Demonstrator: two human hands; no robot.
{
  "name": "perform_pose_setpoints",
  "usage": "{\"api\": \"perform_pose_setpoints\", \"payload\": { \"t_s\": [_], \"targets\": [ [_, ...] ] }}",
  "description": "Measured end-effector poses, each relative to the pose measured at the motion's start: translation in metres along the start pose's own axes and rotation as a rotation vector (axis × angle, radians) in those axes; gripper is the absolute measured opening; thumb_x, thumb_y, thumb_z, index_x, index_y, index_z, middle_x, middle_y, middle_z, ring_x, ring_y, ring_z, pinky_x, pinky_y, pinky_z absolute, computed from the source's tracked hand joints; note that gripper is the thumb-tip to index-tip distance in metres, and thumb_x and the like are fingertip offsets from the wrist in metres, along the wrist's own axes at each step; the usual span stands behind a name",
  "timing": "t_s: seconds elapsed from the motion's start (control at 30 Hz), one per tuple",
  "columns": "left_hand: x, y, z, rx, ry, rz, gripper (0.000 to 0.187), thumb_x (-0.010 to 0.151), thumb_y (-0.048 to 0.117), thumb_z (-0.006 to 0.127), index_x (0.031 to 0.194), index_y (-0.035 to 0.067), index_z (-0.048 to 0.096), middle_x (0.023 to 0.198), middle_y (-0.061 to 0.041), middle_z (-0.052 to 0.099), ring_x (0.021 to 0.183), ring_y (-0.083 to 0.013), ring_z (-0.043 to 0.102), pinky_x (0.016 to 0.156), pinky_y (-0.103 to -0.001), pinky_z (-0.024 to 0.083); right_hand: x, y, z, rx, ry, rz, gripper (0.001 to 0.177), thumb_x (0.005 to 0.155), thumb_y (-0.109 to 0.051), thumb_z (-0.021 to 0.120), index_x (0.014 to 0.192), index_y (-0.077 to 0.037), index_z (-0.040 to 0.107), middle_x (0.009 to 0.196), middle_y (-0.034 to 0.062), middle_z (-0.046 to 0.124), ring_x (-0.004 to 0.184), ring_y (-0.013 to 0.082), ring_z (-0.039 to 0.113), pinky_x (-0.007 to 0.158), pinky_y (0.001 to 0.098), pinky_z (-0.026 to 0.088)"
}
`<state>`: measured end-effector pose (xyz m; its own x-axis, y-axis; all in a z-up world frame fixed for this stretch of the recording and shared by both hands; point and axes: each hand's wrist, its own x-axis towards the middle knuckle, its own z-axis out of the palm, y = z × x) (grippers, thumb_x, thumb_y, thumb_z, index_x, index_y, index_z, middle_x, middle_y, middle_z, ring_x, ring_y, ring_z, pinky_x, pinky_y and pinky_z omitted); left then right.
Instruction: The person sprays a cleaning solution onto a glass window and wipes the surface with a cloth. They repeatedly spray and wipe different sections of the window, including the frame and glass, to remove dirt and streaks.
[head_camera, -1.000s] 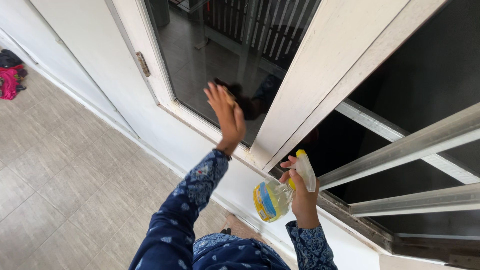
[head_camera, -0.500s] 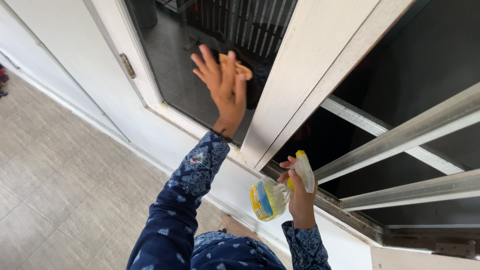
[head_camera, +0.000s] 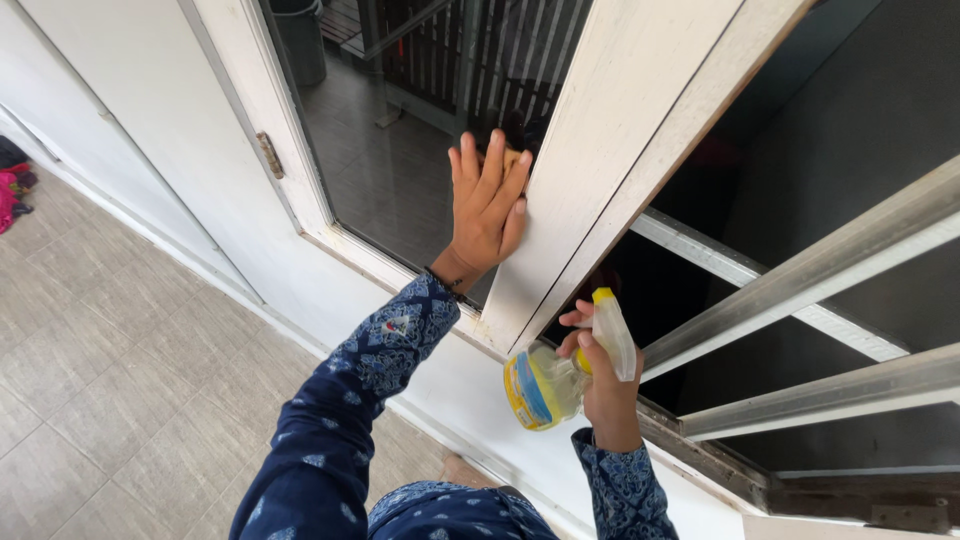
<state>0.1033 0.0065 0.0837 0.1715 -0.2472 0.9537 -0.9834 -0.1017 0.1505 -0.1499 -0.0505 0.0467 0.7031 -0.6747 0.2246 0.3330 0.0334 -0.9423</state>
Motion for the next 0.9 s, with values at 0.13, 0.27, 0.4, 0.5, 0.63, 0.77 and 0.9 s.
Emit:
{"api": "perform_pose_setpoints", "payload": {
  "t_s": [0.13, 0.27, 0.4, 0.5, 0.63, 0.77, 0.9],
  "targets": [
    [0.039, -0.003, -0.008, -0.018, -0.058, 0.029, 0.047, 0.105, 0.008, 0.050, 0.152, 0.003, 0.048, 0.166, -0.024, 0.029, 0.158, -0.0485, 0.015, 0.130, -0.064, 0.009, 0.015, -0.036, 0.007, -0.035, -0.120, -0.103, 0.042, 0.091, -0.012, 0.062, 0.130, 0.004, 0.063, 0.110, 0.0176, 0.069, 0.078, 0.0167, 0.064, 0.079, 0.0334, 0.055],
    [0.083, -0.004, -0.024, -0.135, -0.085, 0.058, 0.047, 0.105, 0.002, 0.054, 0.151, 0.004, 0.041, 0.166, -0.022, 0.031, 0.158, -0.0451, 0.022, 0.131, -0.061, 0.014, 0.027, -0.072, 0.019, -0.023, -0.212, -0.128, 0.045, 0.090, -0.015, 0.063, 0.131, 0.004, 0.063, 0.110, 0.0191, 0.069, 0.078, 0.0165, 0.063, 0.079, 0.0324, 0.053],
    [0.126, 0.007, -0.038, -0.215, 0.008, 0.111, 0.036, 0.108, 0.000, 0.056, 0.141, 0.007, 0.046, 0.166, -0.017, 0.035, 0.159, -0.0380, 0.029, 0.134, -0.055, 0.020, 0.036, -0.113, 0.033, 0.042, -0.282, -0.187, 0.048, 0.090, -0.021, 0.063, 0.129, 0.005, 0.064, 0.108, 0.0192, 0.068, 0.078, 0.0172, 0.063, 0.078, 0.0317, 0.053],
    [0.155, 0.019, -0.042, -0.159, 0.061, 0.111, 0.030, 0.105, -0.002, 0.056, 0.134, 0.008, 0.053, 0.163, -0.016, 0.041, 0.157, -0.0350, 0.036, 0.133, -0.052, 0.025, 0.048, -0.148, 0.039, 0.078, -0.343, -0.208, 0.050, 0.089, -0.023, 0.063, 0.130, 0.006, 0.062, 0.108, 0.0197, 0.068, 0.077, 0.0179, 0.063, 0.077, 0.0319, 0.052],
    [0.188, 0.033, -0.048, -0.092, 0.139, 0.145, 0.031, 0.106, -0.003, 0.054, 0.136, 0.006, 0.056, 0.162, -0.016, 0.041, 0.156, -0.0348, 0.036, 0.132, -0.051, 0.026, 0.066, -0.194, 0.047, 0.146, -0.465, -0.260, 0.050, 0.090, -0.019, 0.063, 0.130, 0.009, 0.060, 0.108, 0.0211, 0.068, 0.077, 0.0194, 0.063, 0.077, 0.0327, 0.053],
    [0.226, 0.041, -0.053, -0.028, 0.183, 0.189, 0.037, 0.107, -0.004, 0.053, 0.143, 0.007, 0.055, 0.163, -0.016, 0.039, 0.157, -0.0343, 0.035, 0.133, -0.051, 0.027, 0.087, -0.234, 0.057, 0.188, -0.553, -0.278, 0.050, 0.093, -0.018, 0.063, 0.135, 0.008, 0.056, 0.111, 0.0206, 0.066, 0.079, 0.0188, 0.062, 0.077, 0.0311, 0.052],
    [0.265, 0.050, -0.057, 0.027, 0.258, 0.240, 0.042, 0.109, -0.003, 0.055, 0.148, 0.010, 0.055, 0.164, -0.015, 0.038, 0.158, -0.0328, 0.034, 0.129, -0.047, 0.028, 0.105, -0.272, 0.069, 0.213, -0.609, -0.339, 0.049, 0.094, -0.018, 0.063, 0.136, 0.008, 0.056, 0.109, 0.0204, 0.066, 0.076, 0.0197, 0.062, 0.073, 0.0318, 0.053]
  ]
}}
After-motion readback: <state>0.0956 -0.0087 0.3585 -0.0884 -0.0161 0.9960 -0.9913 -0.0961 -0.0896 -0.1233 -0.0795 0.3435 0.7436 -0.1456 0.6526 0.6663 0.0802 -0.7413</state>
